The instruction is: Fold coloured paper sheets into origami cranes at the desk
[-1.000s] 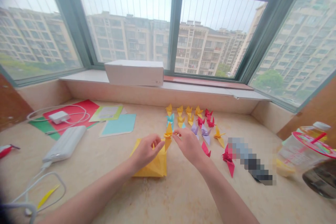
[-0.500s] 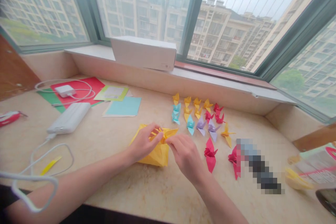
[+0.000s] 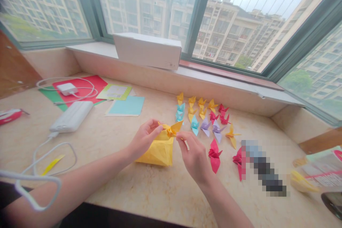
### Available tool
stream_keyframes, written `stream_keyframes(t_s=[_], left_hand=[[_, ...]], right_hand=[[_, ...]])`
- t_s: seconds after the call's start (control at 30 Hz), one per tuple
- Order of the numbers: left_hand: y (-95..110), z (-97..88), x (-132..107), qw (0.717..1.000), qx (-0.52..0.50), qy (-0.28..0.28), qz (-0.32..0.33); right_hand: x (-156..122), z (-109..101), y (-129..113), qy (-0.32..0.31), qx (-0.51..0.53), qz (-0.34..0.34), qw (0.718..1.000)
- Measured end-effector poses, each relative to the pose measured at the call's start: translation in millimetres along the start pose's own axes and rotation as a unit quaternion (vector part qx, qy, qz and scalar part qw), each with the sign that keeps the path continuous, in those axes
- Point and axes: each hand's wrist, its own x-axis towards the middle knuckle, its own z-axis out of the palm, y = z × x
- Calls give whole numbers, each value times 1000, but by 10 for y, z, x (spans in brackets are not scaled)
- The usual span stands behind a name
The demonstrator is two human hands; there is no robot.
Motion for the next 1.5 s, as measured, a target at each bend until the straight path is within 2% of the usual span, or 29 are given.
stream_keyframes(t_s=[0.17, 0.37, 0.47, 0.6, 0.67, 0.73, 0.8, 0.9, 1.03, 1.17, 1.23, 1.5], left_hand=[[30, 18, 14, 996, -88, 11, -6], [36, -9, 73, 975, -214, 53, -27], [36, -21, 90, 966, -249, 55, -35], [66, -6, 71, 956, -287, 52, -42], [92, 9, 55, 952, -298, 52, -52], [120, 26, 34, 951, -301, 35, -70], [138, 44, 5, 953, -287, 3, -97], [129, 73, -55, 962, -238, -8, -134], [67, 96, -114, 983, -131, -10, -129], [19, 97, -109, 986, -114, -79, -96], [17, 97, -99, 984, -124, -94, -91], [92, 95, -95, 990, -99, -73, -71]], right_hand=[[13, 1, 5, 7, 13, 2, 1000], [-2, 9, 38, 7, 43, 20, 999], [-13, 35, 51, 20, 102, 72, 992], [5, 61, 37, 47, 224, 166, 959], [12, 67, 37, 51, 242, 192, 950], [7, 70, 49, 55, 216, 200, 954], [-5, 70, 66, 61, 152, 180, 970], [-19, 59, 67, 52, 43, 99, 993], [-10, 45, 13, 16, 0, 13, 1000], [1, 45, -34, 0, -2, -16, 1000], [2, 43, -46, -2, 1, -24, 1000], [14, 13, -88, 30, 11, -9, 999]])
